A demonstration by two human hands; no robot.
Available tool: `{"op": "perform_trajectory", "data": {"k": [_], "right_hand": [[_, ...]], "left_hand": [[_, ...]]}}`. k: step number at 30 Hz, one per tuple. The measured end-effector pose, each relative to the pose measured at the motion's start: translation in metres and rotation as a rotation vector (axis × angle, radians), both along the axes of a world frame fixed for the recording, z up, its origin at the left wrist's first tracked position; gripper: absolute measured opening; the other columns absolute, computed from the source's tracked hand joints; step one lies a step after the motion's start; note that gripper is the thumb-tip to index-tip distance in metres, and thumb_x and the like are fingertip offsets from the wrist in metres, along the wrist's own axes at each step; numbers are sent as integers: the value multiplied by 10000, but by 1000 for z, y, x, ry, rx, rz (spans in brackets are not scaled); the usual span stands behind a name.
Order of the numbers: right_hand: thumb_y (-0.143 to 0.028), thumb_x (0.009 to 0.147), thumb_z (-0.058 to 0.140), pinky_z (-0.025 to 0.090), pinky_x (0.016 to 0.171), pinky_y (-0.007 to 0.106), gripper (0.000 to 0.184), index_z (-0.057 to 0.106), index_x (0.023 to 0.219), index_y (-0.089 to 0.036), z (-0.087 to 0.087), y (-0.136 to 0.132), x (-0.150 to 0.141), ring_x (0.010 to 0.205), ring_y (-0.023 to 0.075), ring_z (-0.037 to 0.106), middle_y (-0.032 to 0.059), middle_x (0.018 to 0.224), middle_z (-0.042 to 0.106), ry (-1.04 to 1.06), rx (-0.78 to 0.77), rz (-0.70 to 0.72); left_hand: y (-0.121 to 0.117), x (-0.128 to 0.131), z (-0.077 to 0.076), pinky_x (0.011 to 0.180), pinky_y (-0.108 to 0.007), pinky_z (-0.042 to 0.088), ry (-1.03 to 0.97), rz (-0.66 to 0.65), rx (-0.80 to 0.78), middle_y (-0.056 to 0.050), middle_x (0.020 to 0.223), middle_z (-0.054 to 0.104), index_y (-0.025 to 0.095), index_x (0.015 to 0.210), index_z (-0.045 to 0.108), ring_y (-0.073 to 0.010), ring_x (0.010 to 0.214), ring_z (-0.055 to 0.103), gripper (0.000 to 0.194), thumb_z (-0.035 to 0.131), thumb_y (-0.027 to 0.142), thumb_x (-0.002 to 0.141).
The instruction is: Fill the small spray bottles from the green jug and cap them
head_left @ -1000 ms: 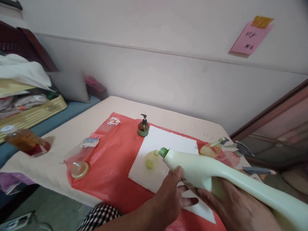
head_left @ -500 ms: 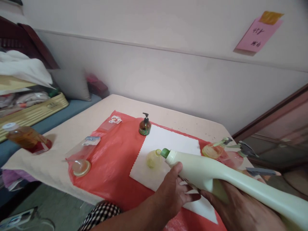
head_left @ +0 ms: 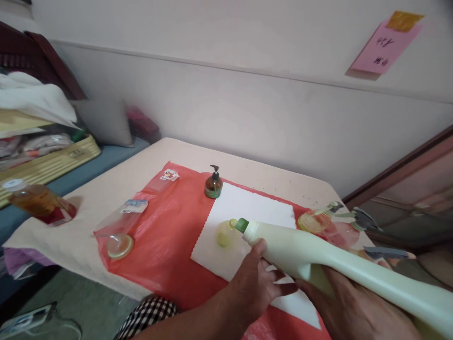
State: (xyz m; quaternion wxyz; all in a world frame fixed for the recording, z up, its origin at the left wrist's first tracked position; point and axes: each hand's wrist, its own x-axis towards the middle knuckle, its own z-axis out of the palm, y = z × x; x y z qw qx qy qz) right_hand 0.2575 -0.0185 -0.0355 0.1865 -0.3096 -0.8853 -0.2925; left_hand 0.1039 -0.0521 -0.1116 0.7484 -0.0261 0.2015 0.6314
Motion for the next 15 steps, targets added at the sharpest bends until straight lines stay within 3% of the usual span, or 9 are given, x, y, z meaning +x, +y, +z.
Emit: {"op": "perform_trajectory", "data": {"k": [4,9,15], "right_hand": [[-422,1051,297,578,689,443,457,598,1249,-142,0,1,3,837,328,744,180,1031,762,-35,-2,7],[-401,1051,265,569,770,492,455,607,1223,-155,0,0,0,829,337,731,159,938,754,-39,58,6],[-307,1024,285,480,922,660,427,659,1201,-203,5,-3,-6,986,431,701,166,1100,745,-167,53,9]], "left_hand": [[0,0,-1,894,-455,512,-7,-2,9,-155,1274,598,140,1250,625,-280,1039,593,796,814,656,674],[1,0,-2,917,-474,499,-17,1,53,-158,1262,590,132,1273,618,-293,1058,586,822,811,671,683],[1,0,2,961,-530,519,-9,13,72,-156,1286,582,139,1283,622,-276,1007,594,877,830,696,639]]}}
